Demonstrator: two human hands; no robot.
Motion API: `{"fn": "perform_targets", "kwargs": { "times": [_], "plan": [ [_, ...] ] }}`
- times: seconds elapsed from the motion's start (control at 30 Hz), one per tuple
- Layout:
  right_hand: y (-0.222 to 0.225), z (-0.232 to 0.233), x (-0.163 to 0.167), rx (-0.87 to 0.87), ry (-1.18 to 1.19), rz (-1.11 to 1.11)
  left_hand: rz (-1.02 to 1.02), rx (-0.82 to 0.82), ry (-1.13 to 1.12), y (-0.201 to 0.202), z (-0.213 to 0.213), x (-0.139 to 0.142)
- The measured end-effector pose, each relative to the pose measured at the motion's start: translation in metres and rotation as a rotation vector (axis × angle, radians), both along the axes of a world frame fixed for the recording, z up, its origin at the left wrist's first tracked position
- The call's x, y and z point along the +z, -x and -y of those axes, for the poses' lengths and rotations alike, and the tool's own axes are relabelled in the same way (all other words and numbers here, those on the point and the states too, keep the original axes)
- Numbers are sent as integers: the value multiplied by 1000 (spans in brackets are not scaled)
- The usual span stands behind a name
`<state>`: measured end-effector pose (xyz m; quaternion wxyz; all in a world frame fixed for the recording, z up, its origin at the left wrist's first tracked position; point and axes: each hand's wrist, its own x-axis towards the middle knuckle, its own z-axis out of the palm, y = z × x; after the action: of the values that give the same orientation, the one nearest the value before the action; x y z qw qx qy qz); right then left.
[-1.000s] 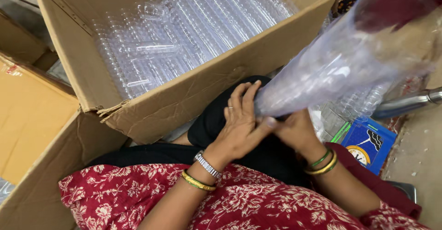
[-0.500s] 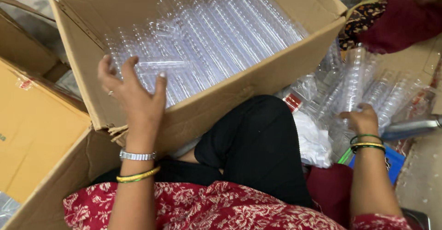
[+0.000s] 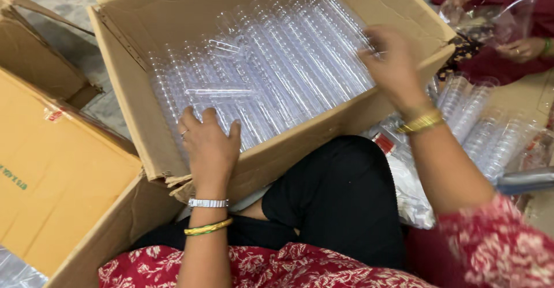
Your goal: The person sits on the floor and stacks clear plastic cups into tall nested columns by hand, then places each completed stack into a large cardboard box alongside other stacks. The person repeats this cycle continuously, taking loose cups and building stacks for packing.
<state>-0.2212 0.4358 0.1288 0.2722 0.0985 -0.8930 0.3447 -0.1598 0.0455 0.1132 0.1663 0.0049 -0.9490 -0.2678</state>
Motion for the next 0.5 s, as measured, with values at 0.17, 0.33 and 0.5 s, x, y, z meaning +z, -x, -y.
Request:
{"fn": "perform_targets", "kwargs": {
  "times": [0.17,0.33,0.5],
  "plan": [
    [128,118,-35,27,-758,930,-20,2,-22,3,7,-3],
    [168,142,-117,48,-867,1063,-13,0,-29,11,9,-2],
    [166,132,-119,7,-789,1061,61,-38,-92,19,10,4]
  ]
}}
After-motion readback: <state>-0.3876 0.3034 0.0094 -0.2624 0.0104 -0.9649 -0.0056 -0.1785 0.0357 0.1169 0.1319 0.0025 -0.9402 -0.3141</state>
